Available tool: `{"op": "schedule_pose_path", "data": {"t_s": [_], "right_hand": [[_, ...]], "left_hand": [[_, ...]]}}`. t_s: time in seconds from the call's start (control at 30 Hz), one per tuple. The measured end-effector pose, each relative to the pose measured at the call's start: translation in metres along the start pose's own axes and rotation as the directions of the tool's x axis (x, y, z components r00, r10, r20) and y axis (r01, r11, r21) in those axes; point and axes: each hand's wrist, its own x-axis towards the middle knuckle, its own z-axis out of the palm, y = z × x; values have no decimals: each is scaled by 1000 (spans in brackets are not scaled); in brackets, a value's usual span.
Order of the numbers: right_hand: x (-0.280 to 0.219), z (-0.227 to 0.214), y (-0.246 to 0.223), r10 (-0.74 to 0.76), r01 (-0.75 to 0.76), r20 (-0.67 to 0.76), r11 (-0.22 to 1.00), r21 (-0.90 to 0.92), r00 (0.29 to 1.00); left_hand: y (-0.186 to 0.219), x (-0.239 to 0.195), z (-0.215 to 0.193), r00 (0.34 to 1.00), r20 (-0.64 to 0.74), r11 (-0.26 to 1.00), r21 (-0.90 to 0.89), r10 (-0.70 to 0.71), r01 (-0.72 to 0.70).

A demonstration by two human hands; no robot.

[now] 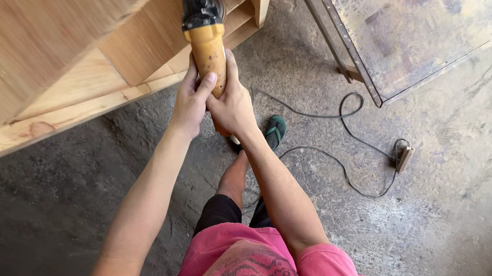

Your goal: The person uses an electric sander to smooth the interior surfaces of a wooden cabinet. They move the tool across shelves and side panels, adjusting grip and position to reach different areas.

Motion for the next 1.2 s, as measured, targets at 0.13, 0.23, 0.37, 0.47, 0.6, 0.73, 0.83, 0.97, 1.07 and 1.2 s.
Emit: {"op": "schedule_pose_path", "data": {"t_s": [0.13, 0.23, 0.37, 0.47, 0.6, 0.73, 0.83, 0.97, 1.07, 1.2], "right_hand": [[-7, -21, 1, 71, -68, -37, 995, 74, 997], [-19, -32, 2, 18, -18, 14, 1000, 12, 1000], [-26, -21, 3, -36, 31, 84, 998, 63, 996], [-16, -19, 1, -85, 82, 53, 995, 54, 995], [2, -19, -2, -76, 76, -7, 994, 81, 997], [6, -18, -4, -71, 76, -61, 993, 95, 996], [16, -17, -7, -34, 43, -82, 993, 106, 996], [25, -17, -9, -33, 43, -90, 992, 115, 995], [30, -16, -12, -47, 59, -97, 990, 125, 994], [33, -14, -16, -30, 43, -95, 989, 140, 995]], "left_hand": [[-9, 0, 16, 1000, 10, 998, 54, -14, 14], [-17, -21, 27, 998, -47, 998, 60, 34, -31], [-17, -27, 15, 998, -61, 996, -93, -18, 12], [-11, -23, 11, 999, -46, 1000, -15, -22, 21], [0, 1, 10, 999, 19, 999, 28, 32, -33], [7, 10, 10, 998, 57, 999, 34, 18, -20], [14, 22, 8, 997, 75, 996, 84, -19, 13], [16, 36, 7, 995, 99, 996, 83, -18, 9], [20, 41, 3, 995, 95, 995, 92, -35, 26], [24, 44, -1, 992, 112, 991, 129, -62, 48]]}}
